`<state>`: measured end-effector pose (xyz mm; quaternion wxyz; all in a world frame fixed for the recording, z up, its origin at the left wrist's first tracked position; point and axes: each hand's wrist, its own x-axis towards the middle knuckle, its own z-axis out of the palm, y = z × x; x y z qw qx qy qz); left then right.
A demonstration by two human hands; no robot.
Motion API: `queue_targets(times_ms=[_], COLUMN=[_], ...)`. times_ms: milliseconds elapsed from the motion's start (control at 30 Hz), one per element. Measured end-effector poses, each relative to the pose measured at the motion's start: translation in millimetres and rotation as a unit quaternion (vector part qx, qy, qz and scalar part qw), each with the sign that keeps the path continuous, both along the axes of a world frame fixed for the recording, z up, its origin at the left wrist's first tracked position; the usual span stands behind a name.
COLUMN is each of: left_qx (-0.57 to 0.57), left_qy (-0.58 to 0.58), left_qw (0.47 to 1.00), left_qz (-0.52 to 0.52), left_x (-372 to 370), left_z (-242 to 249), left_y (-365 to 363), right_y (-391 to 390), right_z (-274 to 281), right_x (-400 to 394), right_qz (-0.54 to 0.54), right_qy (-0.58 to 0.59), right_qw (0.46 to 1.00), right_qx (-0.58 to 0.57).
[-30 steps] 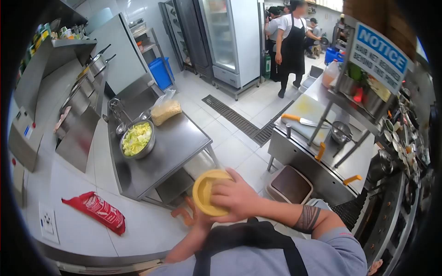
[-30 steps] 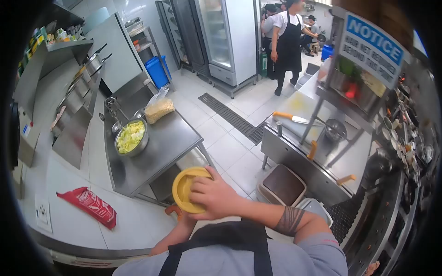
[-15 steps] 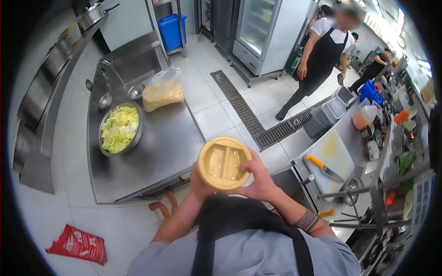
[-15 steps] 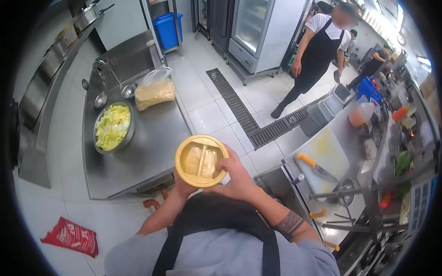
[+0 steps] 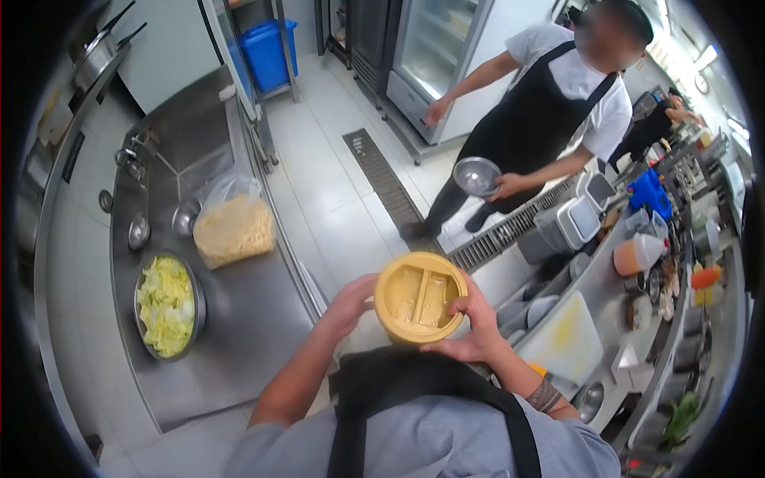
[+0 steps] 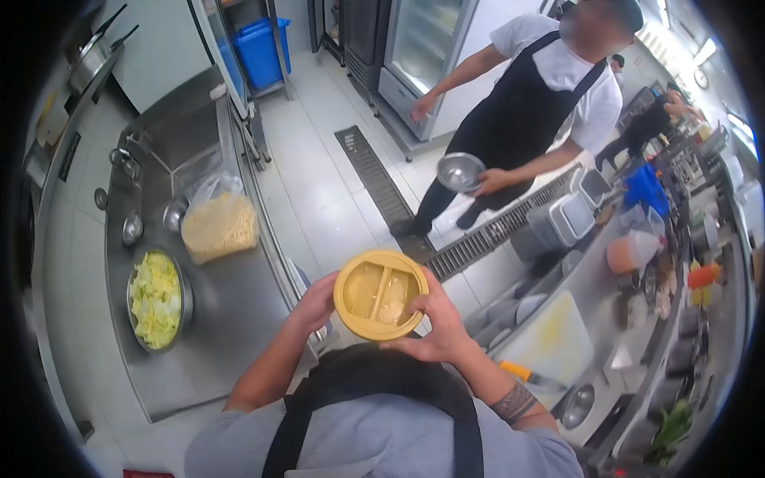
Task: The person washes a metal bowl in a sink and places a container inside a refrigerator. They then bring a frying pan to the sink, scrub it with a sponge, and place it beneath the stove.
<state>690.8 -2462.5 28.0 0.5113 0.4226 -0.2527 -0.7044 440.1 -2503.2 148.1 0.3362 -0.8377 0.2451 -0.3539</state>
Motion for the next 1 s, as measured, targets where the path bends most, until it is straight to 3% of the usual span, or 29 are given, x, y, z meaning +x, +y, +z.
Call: queue_targets(times_ms=[167, 233, 533, 767, 833, 933, 1000], left_qx=[0.002, 0.024, 0.198, 0.223, 0.250, 0.219, 0.207], left_qy=[0.055, -0.124, -0.221, -0.219, -0.207, -0.109, -0.102], left_qw=[0.998, 0.988, 0.952, 0.946, 0.942, 0.968, 0.973], left_qz=[-0.028, -0.093, -0.078, -0.091, -0.089, -0.047, -0.015], left_x=[36, 33, 9, -4, -2, 4, 8], left_z=[87, 108, 98, 90, 85, 73, 57], left_y=[-86, -114, -205, -263, -280, -300, -313], right_y=[-111, -147, -260, -291, -304, -333, -351], right_z=[-2, -9, -30, -50, -54, -62, -71], right_x=[6, 7, -3, -21, -23, -21, -23], right_qz=[0.098, 0.128, 0.247, 0.192, 0.126, 0.059, 0.045], right_qy=[-0.010, 0.002, 0.049, 0.011, 0.036, 0.056, 0.080], right_qw=[0.995, 0.992, 0.967, 0.977, 0.986, 0.990, 0.989], right_qx=[0.025, 0.023, 0.038, 0.097, 0.106, 0.118, 0.118])
